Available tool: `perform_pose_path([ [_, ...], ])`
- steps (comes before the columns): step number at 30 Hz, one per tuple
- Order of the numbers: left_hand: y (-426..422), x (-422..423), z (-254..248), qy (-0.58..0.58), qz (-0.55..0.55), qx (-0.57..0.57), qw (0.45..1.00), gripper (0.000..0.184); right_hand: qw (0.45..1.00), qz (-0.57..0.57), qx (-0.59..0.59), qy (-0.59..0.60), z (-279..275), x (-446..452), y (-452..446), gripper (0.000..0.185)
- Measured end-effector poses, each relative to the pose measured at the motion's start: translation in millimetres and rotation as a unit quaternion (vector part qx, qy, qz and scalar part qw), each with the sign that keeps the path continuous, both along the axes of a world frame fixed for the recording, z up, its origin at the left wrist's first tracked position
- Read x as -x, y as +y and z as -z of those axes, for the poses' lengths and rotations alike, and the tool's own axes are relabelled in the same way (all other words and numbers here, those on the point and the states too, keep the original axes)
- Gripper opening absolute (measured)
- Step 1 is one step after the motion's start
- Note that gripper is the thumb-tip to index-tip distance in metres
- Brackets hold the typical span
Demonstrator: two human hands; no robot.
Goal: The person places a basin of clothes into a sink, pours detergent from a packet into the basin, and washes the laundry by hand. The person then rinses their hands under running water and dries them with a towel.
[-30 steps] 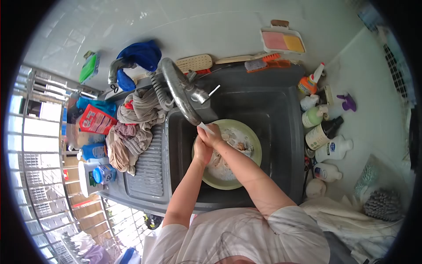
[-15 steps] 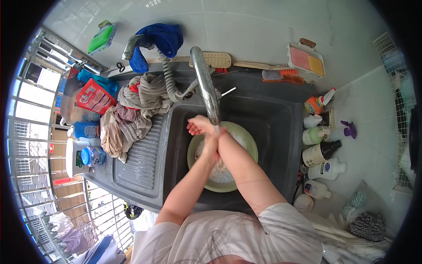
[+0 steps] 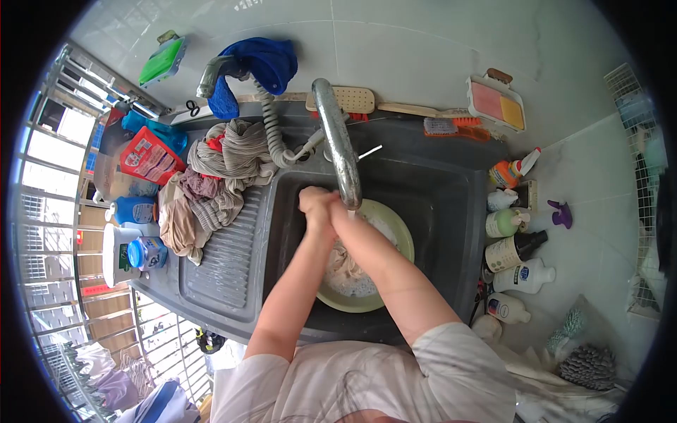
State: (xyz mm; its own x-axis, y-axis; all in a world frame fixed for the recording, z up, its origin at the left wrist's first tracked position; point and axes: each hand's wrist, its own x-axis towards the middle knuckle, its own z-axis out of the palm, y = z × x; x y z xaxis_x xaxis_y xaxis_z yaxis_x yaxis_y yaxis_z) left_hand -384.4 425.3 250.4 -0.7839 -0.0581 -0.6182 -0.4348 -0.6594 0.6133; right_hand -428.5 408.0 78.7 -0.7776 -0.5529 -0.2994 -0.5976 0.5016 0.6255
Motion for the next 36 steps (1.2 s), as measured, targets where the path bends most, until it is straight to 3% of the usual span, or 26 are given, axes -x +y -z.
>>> perform_pose_path([
  [1,-12,16,20,-0.036,-0.017,-0.057,0.998,0.036,1.0,-0.001,-0.005,-0.001,-19,-5,5,0.034],
  [2,-13,14,25,-0.077,-0.019,-0.086,0.993,0.034,0.976,-0.106,-0.174,0.07,-31,-11,13,0.032],
  [3,-7,10,26,-0.078,-0.018,-0.091,0.993,0.034,0.909,-0.208,-0.334,0.138,-40,-13,22,0.03],
  [4,-1,6,27,-0.114,-0.016,-0.084,0.99,0.032,0.801,-0.302,-0.477,0.2,-45,-15,29,0.029],
  [5,2,-1,28,-0.153,-0.013,-0.074,0.985,0.03,0.659,-0.385,-0.595,0.251,-49,-22,35,0.029],
  [6,-13,0,73,-0.123,0.051,-0.146,0.98,0.029,0.49,-0.452,-0.686,0.29,-52,-31,41,0.029],
  [7,-9,-4,72,-0.138,0.035,-0.181,0.973,0.024,0.301,-0.5,-0.748,0.317,-55,-40,47,0.029],
  [8,-7,-8,91,-0.117,0.024,-0.073,0.99,0.025,0.097,-0.527,-0.777,0.33,-62,-47,54,0.031],
  [9,-7,-10,111,-0.093,0.014,0.035,0.995,0.026,0.096,-0.528,-0.779,0.325,-70,-62,59,0.031],
  [11,-9,-14,104,-0.091,0.071,0.044,0.992,0.025,0.085,-0.474,-0.828,0.288,-90,-103,65,0.055],
  [12,-8,-17,101,-0.091,0.122,0.057,0.987,0.025,0.086,-0.476,-0.828,0.284,-114,-113,69,0.055],
  [14,-6,-18,101,-0.078,0.14,0.086,0.983,0.025,-0.111,-0.522,-0.806,0.256,-169,-125,76,0.06],
  [15,-4,-17,101,-0.065,0.155,0.116,0.979,0.026,-0.109,-0.523,-0.807,0.254,-180,-125,80,0.06],
  [17,2,-13,103,-0.035,0.187,0.174,0.966,0.028,-0.043,-0.557,-0.784,0.269,-197,-124,88,0.077],
  [20,9,-2,106,0.012,0.222,0.258,0.94,0.031,-0.02,-0.534,-0.785,0.314,-220,-139,86,0.085],
  [21,11,2,108,0.028,0.231,0.285,0.93,0.033,-0.022,-0.532,-0.786,0.313,-216,-147,81,0.085],
  [23,18,12,121,0.047,0.243,0.308,0.919,0.034,-0.128,-0.474,-0.809,0.323,-191,-158,71,0.09],
  [24,21,16,136,0.033,0.112,0.104,0.988,0.035,-0.143,-0.447,-0.818,0.331,-170,-145,77,0.091],
  [25,23,17,145,0.016,-0.026,-0.105,0.994,0.036,-0.143,-0.448,-0.819,0.33,-163,-129,89,0.091],
  [27,33,-11,111,0.091,0.086,-0.075,0.989,0.046,0.142,-0.437,-0.779,0.427,-156,-102,111,0.088],
  [28,32,-15,88,0.034,0.042,-0.147,0.988,0.047,0.09,-0.429,-0.808,0.393,-153,-104,106,0.097],
  [29,31,-13,75,-0.023,-0.002,-0.218,0.976,0.048,0.09,-0.425,-0.81,0.393,-166,-115,96,0.097],
  [31,23,-12,78,-0.029,-0.019,-0.188,0.982,0.047,0.09,-0.481,-0.812,0.317,-203,-149,76,0.099],
  [32,22,-13,81,-0.034,-0.039,-0.159,0.986,0.046,0.092,-0.431,-0.848,0.295,-187,-147,72,0.102],
  [35,24,-7,74,-0.051,-0.077,-0.209,0.974,0.047,0.092,-0.439,-0.838,0.311,-181,-130,73,0.104],
  [36,25,-4,71,-0.059,-0.098,-0.232,0.966,0.047,0.086,-0.458,-0.855,0.229,-194,-125,66,0.096],
])
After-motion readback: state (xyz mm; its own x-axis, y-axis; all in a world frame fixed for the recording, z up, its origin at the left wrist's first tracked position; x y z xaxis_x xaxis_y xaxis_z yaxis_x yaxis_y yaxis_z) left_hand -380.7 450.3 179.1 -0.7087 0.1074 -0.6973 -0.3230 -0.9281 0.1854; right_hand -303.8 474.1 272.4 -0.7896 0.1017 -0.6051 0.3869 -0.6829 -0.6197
